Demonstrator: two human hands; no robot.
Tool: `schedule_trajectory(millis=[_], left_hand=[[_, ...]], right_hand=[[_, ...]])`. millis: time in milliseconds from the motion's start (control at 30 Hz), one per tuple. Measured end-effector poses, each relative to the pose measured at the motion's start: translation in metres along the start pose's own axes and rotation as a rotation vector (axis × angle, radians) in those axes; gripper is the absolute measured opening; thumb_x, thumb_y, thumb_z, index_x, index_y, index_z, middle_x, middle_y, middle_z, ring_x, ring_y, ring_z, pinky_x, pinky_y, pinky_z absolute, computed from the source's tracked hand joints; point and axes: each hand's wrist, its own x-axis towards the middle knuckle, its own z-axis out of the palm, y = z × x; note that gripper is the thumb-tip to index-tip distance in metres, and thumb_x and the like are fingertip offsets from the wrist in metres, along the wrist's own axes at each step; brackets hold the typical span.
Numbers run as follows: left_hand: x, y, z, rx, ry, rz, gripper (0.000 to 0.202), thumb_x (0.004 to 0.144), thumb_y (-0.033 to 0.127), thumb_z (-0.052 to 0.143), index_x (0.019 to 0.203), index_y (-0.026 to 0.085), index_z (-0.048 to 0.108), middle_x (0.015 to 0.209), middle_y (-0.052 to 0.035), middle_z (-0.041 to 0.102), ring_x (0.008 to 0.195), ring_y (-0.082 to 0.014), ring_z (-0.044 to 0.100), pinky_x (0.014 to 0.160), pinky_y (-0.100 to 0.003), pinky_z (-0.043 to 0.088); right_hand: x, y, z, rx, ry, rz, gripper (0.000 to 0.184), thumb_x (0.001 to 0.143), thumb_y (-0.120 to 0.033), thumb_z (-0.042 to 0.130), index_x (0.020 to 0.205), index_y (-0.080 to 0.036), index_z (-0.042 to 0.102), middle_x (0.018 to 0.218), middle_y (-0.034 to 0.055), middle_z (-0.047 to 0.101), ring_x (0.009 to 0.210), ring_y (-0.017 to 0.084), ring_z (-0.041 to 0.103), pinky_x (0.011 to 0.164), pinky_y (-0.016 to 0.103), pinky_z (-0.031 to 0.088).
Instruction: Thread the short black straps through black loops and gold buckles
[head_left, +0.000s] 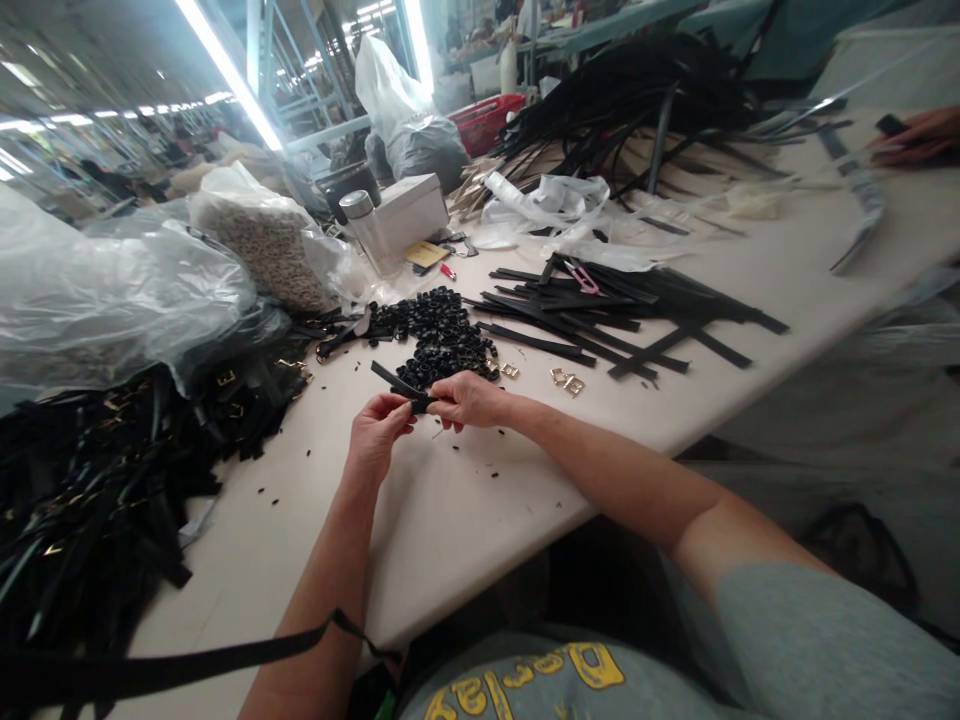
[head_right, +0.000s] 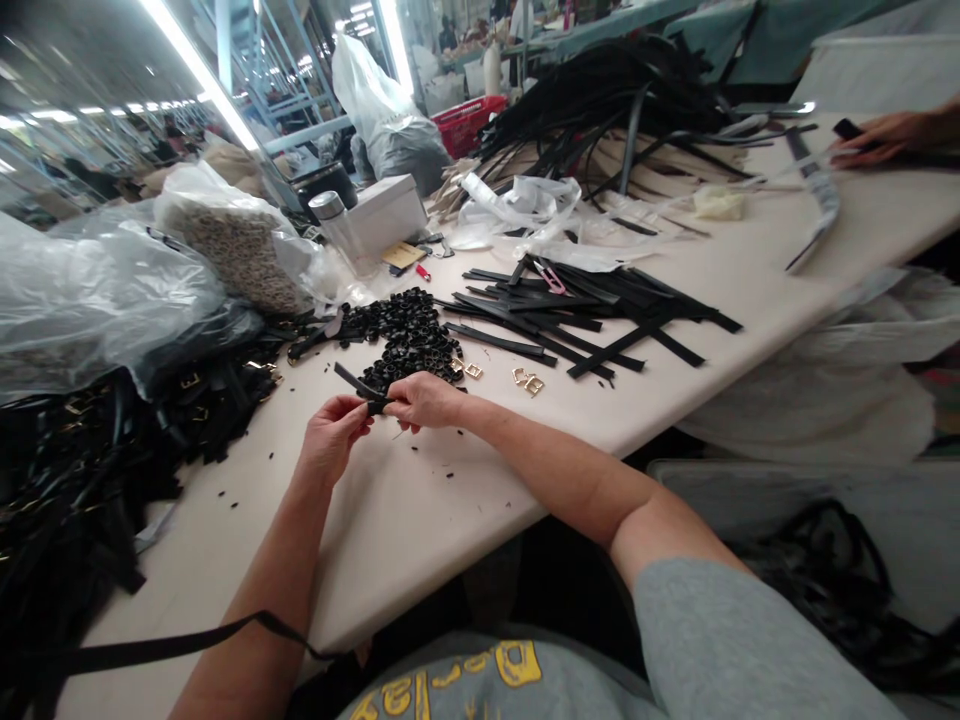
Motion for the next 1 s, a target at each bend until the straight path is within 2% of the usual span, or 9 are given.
schedule_trajectory(millis=[233, 367, 533, 667, 733, 867, 1000], left_hand=[[0.0012, -0.0013, 0.0008, 0.015, 0.028, 0.022, 0.039, 0.049, 0.036, 0.088, 0.075, 0.013, 0.068, 0.068, -0.0034, 0.067, 0.057, -0.0118, 0.061, 0.059, -0.024, 0.049], [0.0025, -0.0027, -0.0018, 0.019, 0.018, 0.012, 0.038, 0.051, 0.035, 0.087, 0.077, 0.013, 0.071, 0.071, -0.0051, 0.069, 0.058, -0.0121, 0.061, 0.061, -0.026, 0.051], [0.0052, -0.0063, -0.0010, -0.095, 0.002, 0.014, 0.036, 0.052, 0.031, 0.088, 0.080, 0.014, 0.073, 0.076, -0.0057, 0.071, 0.061, -0.0112, 0.062, 0.065, -0.026, 0.052], [0.0046, -0.0068, 0.0040, -0.159, 0.000, 0.010, 0.036, 0.052, 0.032, 0.087, 0.081, 0.015, 0.074, 0.075, -0.0048, 0.071, 0.060, -0.0103, 0.061, 0.066, -0.025, 0.052], [0.0030, -0.0063, 0.0053, -0.076, 0.005, 0.073, 0.034, 0.057, 0.033, 0.084, 0.083, 0.015, 0.074, 0.075, -0.0051, 0.071, 0.061, -0.0112, 0.062, 0.066, -0.026, 0.052], [0.0009, -0.0071, 0.0036, 0.229, 0.030, 0.308, 0.026, 0.066, 0.033, 0.078, 0.085, 0.016, 0.074, 0.076, -0.0049, 0.069, 0.065, -0.0135, 0.061, 0.066, -0.026, 0.051], [0.0027, -0.0100, 0.0000, 0.397, 0.028, 0.422, 0.021, 0.070, 0.033, 0.074, 0.085, 0.018, 0.074, 0.078, -0.0038, 0.066, 0.064, -0.0129, 0.058, 0.063, -0.025, 0.049]], right_hand=[[0.0010, 0.0009, 0.0028, 0.053, 0.035, 0.077, 0.016, 0.086, -0.020, 0.053, 0.073, -0.013, 0.057, 0.061, -0.0014, 0.064, 0.045, 0.004, 0.058, 0.043, 0.011, 0.039], [0.0013, 0.0015, 0.0035, 0.068, 0.028, 0.052, 0.015, 0.086, -0.020, 0.053, 0.074, -0.013, 0.058, 0.061, -0.0018, 0.064, 0.046, 0.004, 0.058, 0.045, 0.011, 0.041], [0.0031, 0.0024, 0.0059, 0.224, 0.077, 0.099, 0.017, 0.087, -0.022, 0.053, 0.075, -0.013, 0.058, 0.059, -0.0016, 0.064, 0.043, 0.005, 0.057, 0.042, 0.012, 0.041], [0.0054, 0.0041, 0.0062, 0.370, 0.059, 0.106, 0.018, 0.088, -0.023, 0.053, 0.074, -0.012, 0.056, 0.058, -0.0016, 0.063, 0.042, 0.005, 0.056, 0.041, 0.012, 0.042], [0.0065, 0.0058, 0.0069, 0.392, 0.057, 0.103, 0.017, 0.088, -0.023, 0.054, 0.074, -0.012, 0.056, 0.058, -0.0018, 0.063, 0.042, 0.005, 0.056, 0.041, 0.012, 0.042], [0.0080, 0.0088, 0.0095, 0.369, 0.055, 0.117, 0.013, 0.088, -0.019, 0.053, 0.079, -0.012, 0.058, 0.061, -0.0017, 0.064, 0.046, 0.005, 0.060, 0.044, 0.012, 0.047], [0.0085, 0.0091, 0.0107, 0.360, 0.047, 0.125, 0.010, 0.088, -0.012, 0.050, 0.084, -0.012, 0.059, 0.065, -0.0018, 0.065, 0.051, 0.006, 0.063, 0.050, 0.013, 0.051]])
